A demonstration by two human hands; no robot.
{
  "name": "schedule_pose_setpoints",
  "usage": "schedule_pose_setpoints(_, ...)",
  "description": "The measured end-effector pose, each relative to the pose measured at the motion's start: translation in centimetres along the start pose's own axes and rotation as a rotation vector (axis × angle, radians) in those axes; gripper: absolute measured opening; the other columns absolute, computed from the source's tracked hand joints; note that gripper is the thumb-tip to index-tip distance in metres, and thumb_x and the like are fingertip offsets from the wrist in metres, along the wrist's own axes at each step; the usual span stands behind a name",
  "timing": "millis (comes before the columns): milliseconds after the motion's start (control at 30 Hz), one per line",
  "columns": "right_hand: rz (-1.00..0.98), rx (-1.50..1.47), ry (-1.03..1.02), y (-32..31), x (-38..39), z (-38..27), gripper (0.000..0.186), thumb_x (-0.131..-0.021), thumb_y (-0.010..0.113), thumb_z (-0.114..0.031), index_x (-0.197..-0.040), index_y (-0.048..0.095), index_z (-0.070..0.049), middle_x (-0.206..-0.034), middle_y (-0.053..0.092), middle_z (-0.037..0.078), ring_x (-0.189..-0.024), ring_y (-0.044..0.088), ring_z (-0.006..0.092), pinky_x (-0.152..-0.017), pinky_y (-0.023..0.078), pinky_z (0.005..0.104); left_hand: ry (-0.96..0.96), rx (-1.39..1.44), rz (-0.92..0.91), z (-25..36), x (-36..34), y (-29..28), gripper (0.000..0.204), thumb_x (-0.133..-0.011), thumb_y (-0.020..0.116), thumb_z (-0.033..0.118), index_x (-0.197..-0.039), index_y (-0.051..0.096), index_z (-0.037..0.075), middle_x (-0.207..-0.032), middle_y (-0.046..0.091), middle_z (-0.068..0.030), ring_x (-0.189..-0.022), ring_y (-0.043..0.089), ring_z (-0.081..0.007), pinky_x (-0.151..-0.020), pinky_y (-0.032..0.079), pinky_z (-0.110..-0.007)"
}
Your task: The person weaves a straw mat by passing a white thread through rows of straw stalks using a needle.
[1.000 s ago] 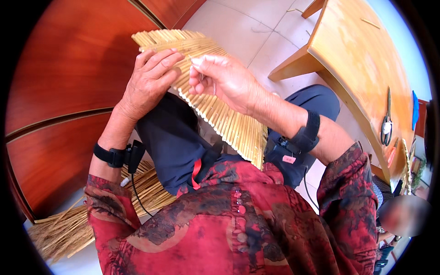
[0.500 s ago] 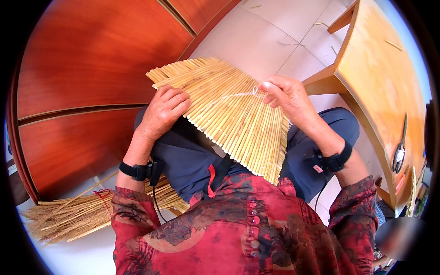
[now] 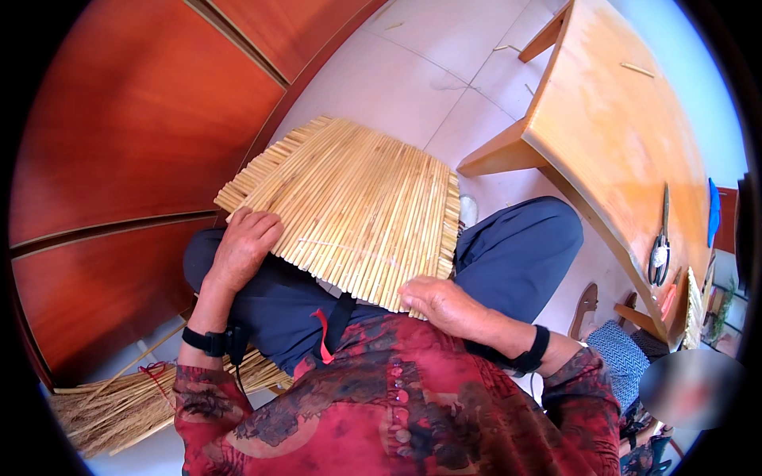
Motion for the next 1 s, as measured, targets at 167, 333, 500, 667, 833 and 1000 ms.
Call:
schedule_pose_setpoints(167,-0.021,-0.109,0.010,0.9,0.6,0.3,0.012,-0.091,0.056,-0.012,-0.092,0.058,0.000,-0.095,0.062,0.016,-0.090,0.060,0.0350,-0.077,0.049,0.0400,-0.144,-0.005,-0.113,-0.4,0.6,0.5,0.029,-0.078,0.052,0.009,-0.106,0.058,0.004,-0.114,0.060,-0.0089,-0.110,0.054,-0.0262,-0.095,0.040,-0.040)
schedule_pose_setpoints(333,-0.052,-0.155,-0.039,0.6,0.3,0.4,0.013,-0.089,0.052,-0.014,-0.084,0.055,-0.002,-0.082,0.058,0.016,-0.081,0.057,0.0367,-0.070,0.045,0.0444,-0.303,-0.045,-0.035,0.2,1.7,0.1,0.040,-0.076,0.057,0.001,-0.115,0.055,0.003,-0.130,0.050,-0.0164,-0.123,0.046,-0.0328,-0.103,0.036,-0.042)
schedule_pose_setpoints(500,-0.102,-0.115,0.013,0.8,0.4,0.7,0.014,-0.092,0.052,-0.016,-0.088,0.055,-0.004,-0.084,0.059,0.011,-0.082,0.058,0.0323,-0.070,0.047,0.0401,-0.980,1.024,0.362,0.0,7.5,1.0,0.056,-0.082,0.063,0.001,-0.134,0.044,0.001,-0.138,0.044,-0.0155,-0.131,0.039,-0.0265,-0.105,0.036,-0.037)
schedule_pose_setpoints(667,-0.059,-0.190,-0.002,0.3,0.4,0.2,0.019,-0.091,0.049,-0.019,-0.083,0.055,-0.004,-0.083,0.059,0.013,-0.082,0.058,0.0341,-0.069,0.045,0.0432,-1.387,1.771,0.349,3.4,10.3,7.9,0.047,-0.090,0.064,0.020,-0.128,0.046,-0.002,-0.124,0.055,-0.0154,-0.113,0.054,-0.0260,-0.093,0.048,-0.040)
schedule_pose_setpoints(833,-0.072,-0.177,-0.014,0.4,0.3,0.1,0.017,-0.092,0.049,-0.018,-0.086,0.056,-0.004,-0.084,0.059,0.011,-0.084,0.059,0.0325,-0.071,0.047,0.0412,-1.333,2.077,0.399,2.7,6.7,13.2,0.046,-0.091,0.062,0.019,-0.128,0.046,-0.002,-0.125,0.055,-0.0156,-0.117,0.053,-0.0280,-0.096,0.047,-0.041)
schedule_pose_setpoints(1000,-0.104,-0.104,-0.018,1.5,0.3,0.8,0.016,-0.094,0.052,-0.016,-0.095,0.060,-0.002,-0.091,0.063,0.010,-0.084,0.062,0.0269,-0.074,0.049,0.0341,-1.266,2.160,0.750,0.4,5.3,15.8,0.043,-0.090,0.061,0.011,-0.128,0.046,-0.002,-0.126,0.055,-0.0163,-0.117,0.053,-0.0303,-0.100,0.045,-0.044)
Point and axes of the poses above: each hand's wrist, its own x-axis away from the middle knuckle, its own y-axis out of the palm, z = x × y, the point moved 10 cm from there along -x, towards the middle knuckle
